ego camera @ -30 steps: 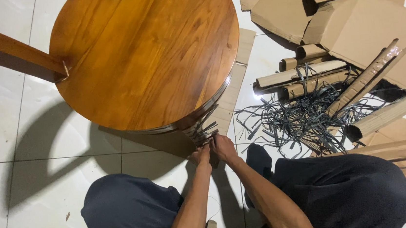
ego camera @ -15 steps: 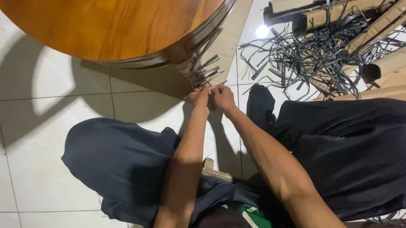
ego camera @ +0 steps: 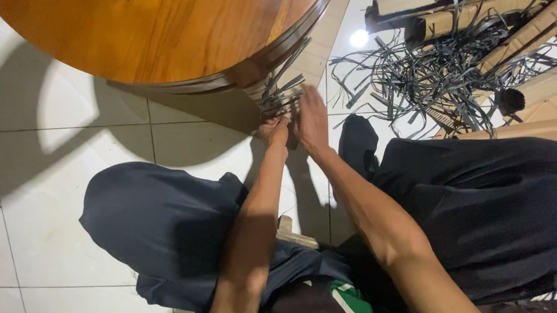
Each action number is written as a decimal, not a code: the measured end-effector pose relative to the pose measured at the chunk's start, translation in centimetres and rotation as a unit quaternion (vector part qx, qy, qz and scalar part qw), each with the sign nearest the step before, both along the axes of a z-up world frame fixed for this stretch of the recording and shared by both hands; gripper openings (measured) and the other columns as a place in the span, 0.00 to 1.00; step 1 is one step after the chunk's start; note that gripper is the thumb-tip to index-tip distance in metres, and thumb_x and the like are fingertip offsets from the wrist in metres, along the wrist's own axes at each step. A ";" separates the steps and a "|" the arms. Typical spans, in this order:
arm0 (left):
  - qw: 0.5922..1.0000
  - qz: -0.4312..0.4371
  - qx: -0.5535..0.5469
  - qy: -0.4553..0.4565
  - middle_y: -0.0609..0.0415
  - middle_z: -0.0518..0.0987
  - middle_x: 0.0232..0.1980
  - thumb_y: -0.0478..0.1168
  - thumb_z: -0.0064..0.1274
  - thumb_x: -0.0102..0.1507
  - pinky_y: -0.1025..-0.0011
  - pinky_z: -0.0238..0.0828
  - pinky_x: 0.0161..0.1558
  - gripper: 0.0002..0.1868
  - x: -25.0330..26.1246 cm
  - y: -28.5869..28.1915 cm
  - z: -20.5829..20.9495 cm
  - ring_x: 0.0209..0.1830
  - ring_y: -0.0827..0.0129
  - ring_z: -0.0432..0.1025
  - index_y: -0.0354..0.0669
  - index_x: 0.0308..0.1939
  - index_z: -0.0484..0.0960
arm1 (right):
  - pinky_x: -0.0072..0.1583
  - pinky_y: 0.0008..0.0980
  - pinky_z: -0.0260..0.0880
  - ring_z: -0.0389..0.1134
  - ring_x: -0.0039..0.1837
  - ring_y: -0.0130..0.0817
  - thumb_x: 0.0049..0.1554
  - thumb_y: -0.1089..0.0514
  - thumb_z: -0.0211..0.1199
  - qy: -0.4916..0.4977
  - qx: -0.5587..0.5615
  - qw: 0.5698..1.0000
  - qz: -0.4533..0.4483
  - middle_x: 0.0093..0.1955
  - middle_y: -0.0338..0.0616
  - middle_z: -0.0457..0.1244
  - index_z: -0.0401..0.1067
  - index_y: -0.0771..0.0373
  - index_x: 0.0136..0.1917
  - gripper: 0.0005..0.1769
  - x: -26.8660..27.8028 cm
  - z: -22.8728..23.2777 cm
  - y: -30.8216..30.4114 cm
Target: Wrapping a wooden chair leg with protective cardboard and securing it with plastic ties
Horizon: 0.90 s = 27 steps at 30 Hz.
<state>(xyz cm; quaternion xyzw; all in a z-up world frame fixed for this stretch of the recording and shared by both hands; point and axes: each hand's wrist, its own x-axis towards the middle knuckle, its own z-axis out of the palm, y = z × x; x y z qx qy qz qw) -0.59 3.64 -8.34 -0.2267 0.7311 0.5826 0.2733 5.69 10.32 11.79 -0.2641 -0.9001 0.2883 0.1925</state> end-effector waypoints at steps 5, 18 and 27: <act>0.999 -0.024 -0.023 0.002 0.50 0.78 0.38 0.41 0.73 0.53 0.64 0.70 0.49 0.23 -0.1 -0.4 -4.4 0.42 0.65 0.73 0.35 0.41 0.75 | 0.60 0.51 0.69 0.70 0.56 0.53 0.62 0.56 0.56 -0.212 -0.131 0.968 0.038 0.46 0.53 0.68 0.70 0.60 0.53 0.08 0.0 -7.5 1.3; 0.998 -0.016 0.067 -0.003 0.52 0.73 0.39 0.34 0.62 0.58 0.69 0.76 0.37 0.18 0.6 -0.6 -3.5 0.35 0.67 0.77 0.36 0.47 0.70 | 0.39 0.30 0.58 0.56 0.35 0.26 0.64 0.53 0.57 -0.154 -0.469 0.868 -0.048 0.31 0.32 0.57 0.71 0.52 0.40 0.10 1.8 -7.1 4.0; 0.996 -0.078 0.019 -0.027 0.57 0.80 0.37 0.42 0.58 0.65 0.69 0.77 0.38 0.23 0.3 -0.4 -3.6 0.32 0.71 0.77 0.41 0.56 0.62 | 0.39 0.30 0.55 0.55 0.33 0.28 0.65 0.55 0.55 -0.158 -0.432 0.888 -0.013 0.29 0.36 0.56 0.71 0.56 0.37 0.15 1.6 -5.1 4.2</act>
